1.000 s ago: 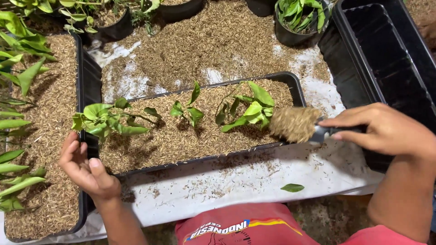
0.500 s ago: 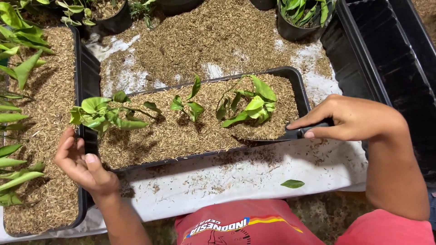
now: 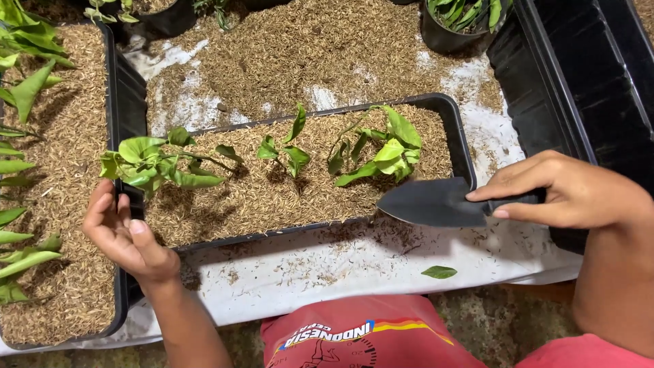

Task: The person plants small green seedlings into a black tray filled with rice husk substrate. They use a small hand trowel to scoop substrate and cover the base of each seedling, then gently press the substrate around the plants to secure them.

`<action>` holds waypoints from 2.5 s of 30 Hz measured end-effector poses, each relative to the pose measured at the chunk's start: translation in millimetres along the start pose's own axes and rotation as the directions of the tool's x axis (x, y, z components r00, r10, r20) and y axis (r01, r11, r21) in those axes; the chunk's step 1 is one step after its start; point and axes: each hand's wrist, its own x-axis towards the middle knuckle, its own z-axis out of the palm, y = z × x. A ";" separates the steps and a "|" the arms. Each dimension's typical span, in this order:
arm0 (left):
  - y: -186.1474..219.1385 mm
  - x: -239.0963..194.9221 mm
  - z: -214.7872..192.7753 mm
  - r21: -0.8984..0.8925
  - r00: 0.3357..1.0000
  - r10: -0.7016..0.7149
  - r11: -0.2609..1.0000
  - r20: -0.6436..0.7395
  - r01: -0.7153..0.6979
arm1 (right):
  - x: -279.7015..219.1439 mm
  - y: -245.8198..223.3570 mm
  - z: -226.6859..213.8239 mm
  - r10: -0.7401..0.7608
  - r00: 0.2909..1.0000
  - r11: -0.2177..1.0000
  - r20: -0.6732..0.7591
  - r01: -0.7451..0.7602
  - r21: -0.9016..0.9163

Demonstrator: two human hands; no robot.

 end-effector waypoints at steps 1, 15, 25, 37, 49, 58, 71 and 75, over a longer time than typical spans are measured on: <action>0.3 0.3 0.1 0.001 1.000 -0.001 1.000 -0.002 0.001 | 1.9 -1.6 5.2 -0.001 1.000 1.000 0.002 0.001 -0.001; -1.9 1.9 2.3 0.001 1.000 -0.008 1.000 0.022 0.008 | 16.1 19.0 43.4 0.000 0.976 0.893 -0.219 -0.099 -0.439; -5.3 0.7 1.2 0.028 1.000 -0.009 1.000 0.016 0.008 | 23.9 21.5 47.6 -0.291 0.948 0.763 -0.128 0.150 -0.628; -6.9 0.2 1.2 0.026 1.000 -0.005 1.000 0.017 0.004 | 34.8 22.0 45.8 -0.100 0.990 0.819 -0.095 0.028 -0.573; 0.2 -0.8 2.1 0.048 0.999 -0.020 0.999 0.030 0.018 | 36.1 23.7 39.4 -0.185 0.973 0.897 -0.137 0.111 -0.428; -4.8 -1.8 0.9 0.045 0.999 -0.006 0.999 0.034 0.004 | 43.3 17.9 51.8 -0.378 0.917 0.766 -0.128 0.233 -0.599; -10.1 -1.8 0.5 0.000 0.998 -0.048 0.999 0.046 0.048 | 38.6 5.8 32.9 -0.143 0.986 0.866 -0.089 0.081 -0.493; -9.8 0.1 1.0 -0.019 0.997 -0.030 0.999 0.064 0.031 | -2.0 13.0 -9.9 0.146 0.975 0.976 0.168 -0.115 -0.184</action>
